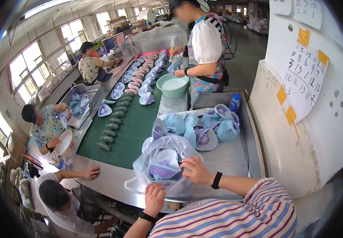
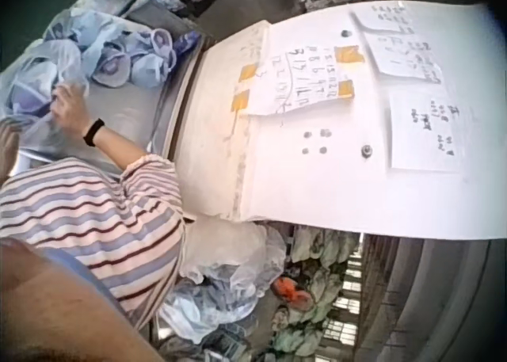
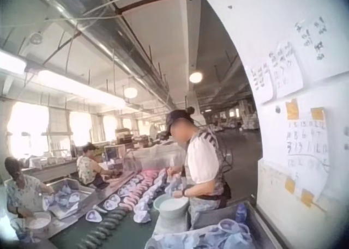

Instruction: The person repeatedly picks up light blue slippers from a pile, places them into a clear plastic bag, and then transfers the bag onto a nearby table. The task is performed continuously by hand without tools.

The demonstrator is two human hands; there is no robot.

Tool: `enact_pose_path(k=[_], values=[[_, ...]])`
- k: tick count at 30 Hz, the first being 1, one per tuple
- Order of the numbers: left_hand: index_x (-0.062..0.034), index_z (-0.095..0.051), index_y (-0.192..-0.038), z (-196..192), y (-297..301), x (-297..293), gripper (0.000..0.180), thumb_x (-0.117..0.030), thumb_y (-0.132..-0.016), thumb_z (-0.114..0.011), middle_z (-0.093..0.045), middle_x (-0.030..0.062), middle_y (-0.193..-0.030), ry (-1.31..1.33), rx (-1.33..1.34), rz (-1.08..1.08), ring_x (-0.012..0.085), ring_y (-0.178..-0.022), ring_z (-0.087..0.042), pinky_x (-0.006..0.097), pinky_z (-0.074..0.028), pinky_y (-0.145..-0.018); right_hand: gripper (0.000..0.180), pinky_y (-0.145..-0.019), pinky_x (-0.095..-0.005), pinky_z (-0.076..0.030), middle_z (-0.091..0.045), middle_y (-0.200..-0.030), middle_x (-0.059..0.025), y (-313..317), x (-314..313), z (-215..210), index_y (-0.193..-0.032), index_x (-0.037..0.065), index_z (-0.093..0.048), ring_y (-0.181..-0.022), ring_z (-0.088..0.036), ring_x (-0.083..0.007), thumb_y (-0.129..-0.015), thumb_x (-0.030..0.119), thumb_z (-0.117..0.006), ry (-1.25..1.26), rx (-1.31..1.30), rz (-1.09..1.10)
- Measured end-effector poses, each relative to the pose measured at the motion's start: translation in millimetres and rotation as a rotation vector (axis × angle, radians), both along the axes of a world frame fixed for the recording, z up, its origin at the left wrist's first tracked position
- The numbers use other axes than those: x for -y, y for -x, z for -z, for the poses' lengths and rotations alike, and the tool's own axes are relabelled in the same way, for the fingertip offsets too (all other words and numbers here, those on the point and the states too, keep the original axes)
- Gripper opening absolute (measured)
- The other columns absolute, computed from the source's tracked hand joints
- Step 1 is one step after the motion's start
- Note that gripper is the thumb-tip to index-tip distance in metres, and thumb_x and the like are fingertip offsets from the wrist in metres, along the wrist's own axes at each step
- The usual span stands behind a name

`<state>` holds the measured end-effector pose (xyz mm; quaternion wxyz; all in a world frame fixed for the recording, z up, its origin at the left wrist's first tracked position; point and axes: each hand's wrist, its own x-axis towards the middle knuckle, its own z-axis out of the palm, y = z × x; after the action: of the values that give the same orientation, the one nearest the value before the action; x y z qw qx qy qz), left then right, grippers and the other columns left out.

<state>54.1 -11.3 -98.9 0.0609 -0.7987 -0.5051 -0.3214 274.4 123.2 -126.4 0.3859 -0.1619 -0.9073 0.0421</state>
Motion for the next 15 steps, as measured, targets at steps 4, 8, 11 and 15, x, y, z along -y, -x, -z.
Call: enact_pose_path(k=[4, 8, 11, 15], values=[[-0.0092, -0.052, -0.077, 7, -11, 7, 0.019, -0.008, -0.065, -0.067, -0.060, 0.0027, -0.089, 0.079, -0.054, 0.018, 0.0225, -0.092, -0.057, 0.046, -0.037, -0.092, 0.006, -0.099, -0.0478, -0.036, -0.057, -0.078, 0.0001, 6, -2, -6, -0.070, 0.010, -0.058, -0.084, -0.056, -0.0173, -0.072, 0.014, -0.062, -0.159, -0.016, -0.055], [-0.0096, -0.054, -0.072, 43, 55, 1, 0.011, -0.013, -0.069, -0.064, -0.054, 0.0041, -0.079, 0.115, -0.567, -0.414, 0.0238, -0.089, -0.054, 0.043, -0.035, -0.087, 0.010, -0.092, -0.0444, -0.043, -0.056, -0.072, -0.0014, 1, -2, -5, -0.065, 0.012, -0.057, -0.071, -0.055, -0.0190, -0.073, 0.016, -0.060, -0.160, 0.087, -0.112], [-0.0094, -0.054, -0.078, 64, 101, -5, 0.009, -0.012, -0.071, -0.059, -0.055, 0.0046, -0.082, -0.020, -0.346, -0.457, 0.0245, -0.089, -0.054, 0.044, -0.038, -0.084, 0.009, -0.077, -0.0419, -0.044, -0.060, -0.070, -0.0062, -46, -40, 27, -0.066, 0.011, -0.058, -0.069, -0.057, -0.0239, -0.072, 0.017, -0.059, 0.022, 0.370, 0.156], [-0.0018, -0.054, -0.093, 144, 76, 10, 0.026, -0.003, -0.068, -0.061, -0.053, 0.0151, -0.096, 0.287, 0.039, -0.336, 0.0331, -0.094, -0.052, 0.045, -0.041, -0.085, 0.011, -0.069, -0.0440, -0.044, -0.062, -0.071, -0.0134, -81, -74, 108, -0.083, 0.006, -0.061, -0.076, -0.062, -0.0304, -0.075, 0.014, -0.058, 0.400, 0.367, 0.152]])
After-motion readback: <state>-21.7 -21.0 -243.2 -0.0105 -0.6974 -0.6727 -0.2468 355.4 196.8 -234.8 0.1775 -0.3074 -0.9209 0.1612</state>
